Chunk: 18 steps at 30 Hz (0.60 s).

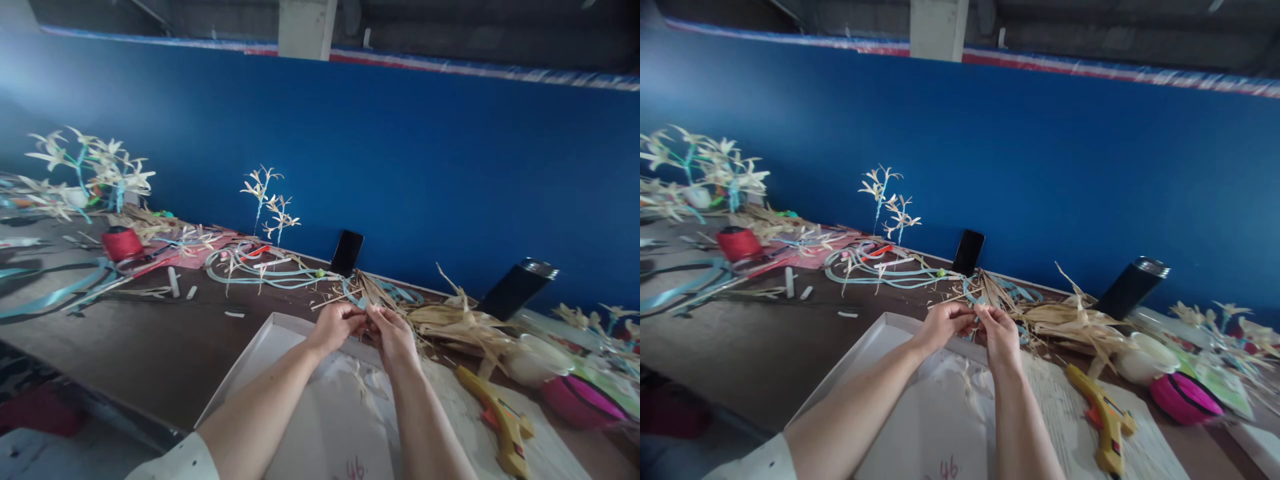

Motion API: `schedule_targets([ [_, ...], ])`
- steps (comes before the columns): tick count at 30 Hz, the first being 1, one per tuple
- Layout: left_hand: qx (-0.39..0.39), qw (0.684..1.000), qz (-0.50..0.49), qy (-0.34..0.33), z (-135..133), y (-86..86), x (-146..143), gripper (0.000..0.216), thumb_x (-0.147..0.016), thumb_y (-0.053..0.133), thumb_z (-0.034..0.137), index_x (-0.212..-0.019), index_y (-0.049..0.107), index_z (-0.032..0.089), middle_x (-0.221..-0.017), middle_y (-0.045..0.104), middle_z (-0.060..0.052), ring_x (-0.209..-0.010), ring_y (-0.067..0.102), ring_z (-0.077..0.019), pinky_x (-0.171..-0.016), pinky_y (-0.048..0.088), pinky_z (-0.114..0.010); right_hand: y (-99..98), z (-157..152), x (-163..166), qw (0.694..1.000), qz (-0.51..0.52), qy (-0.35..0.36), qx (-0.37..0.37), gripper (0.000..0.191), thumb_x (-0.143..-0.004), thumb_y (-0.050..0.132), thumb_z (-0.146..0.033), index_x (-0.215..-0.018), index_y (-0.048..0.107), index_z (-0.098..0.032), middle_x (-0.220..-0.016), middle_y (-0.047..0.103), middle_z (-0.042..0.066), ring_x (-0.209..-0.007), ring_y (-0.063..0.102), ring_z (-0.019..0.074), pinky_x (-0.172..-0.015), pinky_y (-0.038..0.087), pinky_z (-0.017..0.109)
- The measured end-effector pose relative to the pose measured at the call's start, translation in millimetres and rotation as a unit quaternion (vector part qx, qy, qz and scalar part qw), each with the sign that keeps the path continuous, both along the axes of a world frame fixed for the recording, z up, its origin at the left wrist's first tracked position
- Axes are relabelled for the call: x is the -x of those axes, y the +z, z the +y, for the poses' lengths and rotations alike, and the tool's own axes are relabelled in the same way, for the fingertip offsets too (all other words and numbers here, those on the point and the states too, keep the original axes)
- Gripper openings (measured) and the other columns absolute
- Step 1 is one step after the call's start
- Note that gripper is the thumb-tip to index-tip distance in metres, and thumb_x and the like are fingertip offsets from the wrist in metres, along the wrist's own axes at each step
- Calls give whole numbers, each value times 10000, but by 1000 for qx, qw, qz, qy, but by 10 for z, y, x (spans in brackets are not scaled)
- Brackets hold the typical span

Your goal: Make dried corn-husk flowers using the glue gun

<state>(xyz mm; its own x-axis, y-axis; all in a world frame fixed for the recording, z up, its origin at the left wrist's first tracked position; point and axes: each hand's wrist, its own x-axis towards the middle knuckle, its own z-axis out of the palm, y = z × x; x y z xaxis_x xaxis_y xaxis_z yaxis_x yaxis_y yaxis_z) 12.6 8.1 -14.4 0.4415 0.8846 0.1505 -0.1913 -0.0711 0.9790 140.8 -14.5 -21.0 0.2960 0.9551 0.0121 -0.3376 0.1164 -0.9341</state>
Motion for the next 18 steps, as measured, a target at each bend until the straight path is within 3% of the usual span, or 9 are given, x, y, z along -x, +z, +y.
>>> schedule_targets([
  [5,-52,998,24,18,-39,51,30,348,-706,628,454,-782,685,120,-634,622,-20,-558,533,-101,-553,445,-207,20,-15,15,1000,-9,4,10,317,-587,782,-392,-660,566,-172,-473,460,-62,-385,385,61,-369,272,191],
  [12,-48,996,51,48,15,-9,24,309,-702,629,411,-799,666,120,-629,611,-13,-561,529,-101,-517,416,-193,60,-27,48,1000,1,-7,-1,317,-541,809,-364,-659,588,-170,-456,433,-78,-369,320,39,-347,217,176],
  [15,-38,996,47,62,62,-70,12,261,-723,603,377,-784,643,127,-632,611,-15,-534,526,-94,-502,418,-190,72,-36,72,998,-48,-39,15,405,-551,793,-418,-854,662,-183,-505,516,-61,-387,370,52,-353,264,178],
  [18,-46,993,50,95,91,-89,18,225,-740,578,359,-740,624,139,-620,608,-8,-504,519,-84,-484,407,-184,99,-46,66,995,-71,-67,7,559,-610,734,-486,-1098,618,-239,-761,659,-16,-459,472,71,-386,360,186],
])
